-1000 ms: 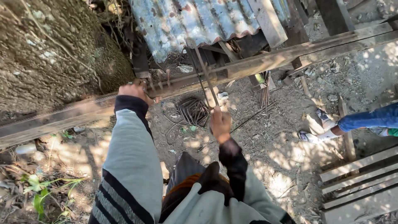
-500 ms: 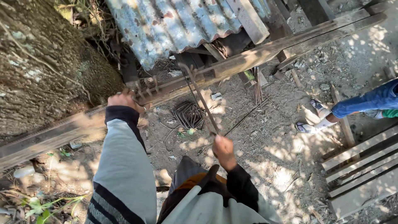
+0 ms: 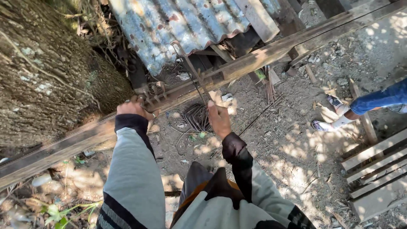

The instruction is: The person uses a hacksaw to cut a metal rod that is clamped to a wooden beam. The person holds the rod with one hand and saws with the other, performing a repetitive back-and-forth motion.

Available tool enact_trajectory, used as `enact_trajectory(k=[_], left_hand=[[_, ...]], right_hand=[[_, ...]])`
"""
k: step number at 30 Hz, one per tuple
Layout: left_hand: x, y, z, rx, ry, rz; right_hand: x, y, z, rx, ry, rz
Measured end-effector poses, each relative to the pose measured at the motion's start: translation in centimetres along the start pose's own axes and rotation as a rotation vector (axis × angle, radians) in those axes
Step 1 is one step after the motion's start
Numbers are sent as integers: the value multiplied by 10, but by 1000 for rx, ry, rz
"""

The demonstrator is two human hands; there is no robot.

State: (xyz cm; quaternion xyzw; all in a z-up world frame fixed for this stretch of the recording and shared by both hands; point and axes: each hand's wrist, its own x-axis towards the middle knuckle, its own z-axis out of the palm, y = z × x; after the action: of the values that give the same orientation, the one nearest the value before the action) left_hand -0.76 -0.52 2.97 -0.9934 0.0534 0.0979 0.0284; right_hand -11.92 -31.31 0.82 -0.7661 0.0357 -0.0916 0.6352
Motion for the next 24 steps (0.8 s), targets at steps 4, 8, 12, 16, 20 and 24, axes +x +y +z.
enact_trajectory(k=[4, 8, 12, 16, 20, 24], left_hand=[[5, -6, 20, -12, 118, 30], [1, -4, 21, 2, 179, 28], [10, -10, 33, -5, 214, 42], [10, -7, 32, 40, 57, 6], [-20, 12, -38, 44, 16, 3], [6, -5, 20, 2, 134, -1]], right_hand=[[-36, -2, -16, 83, 30, -18], [-108, 6, -42, -88, 101, -45], [-162, 2, -66, 88, 69, 7], [-145, -1, -58, -25, 113, 93], [-45, -1, -15, -9, 79, -10], [4, -29, 5, 103, 40, 7]])
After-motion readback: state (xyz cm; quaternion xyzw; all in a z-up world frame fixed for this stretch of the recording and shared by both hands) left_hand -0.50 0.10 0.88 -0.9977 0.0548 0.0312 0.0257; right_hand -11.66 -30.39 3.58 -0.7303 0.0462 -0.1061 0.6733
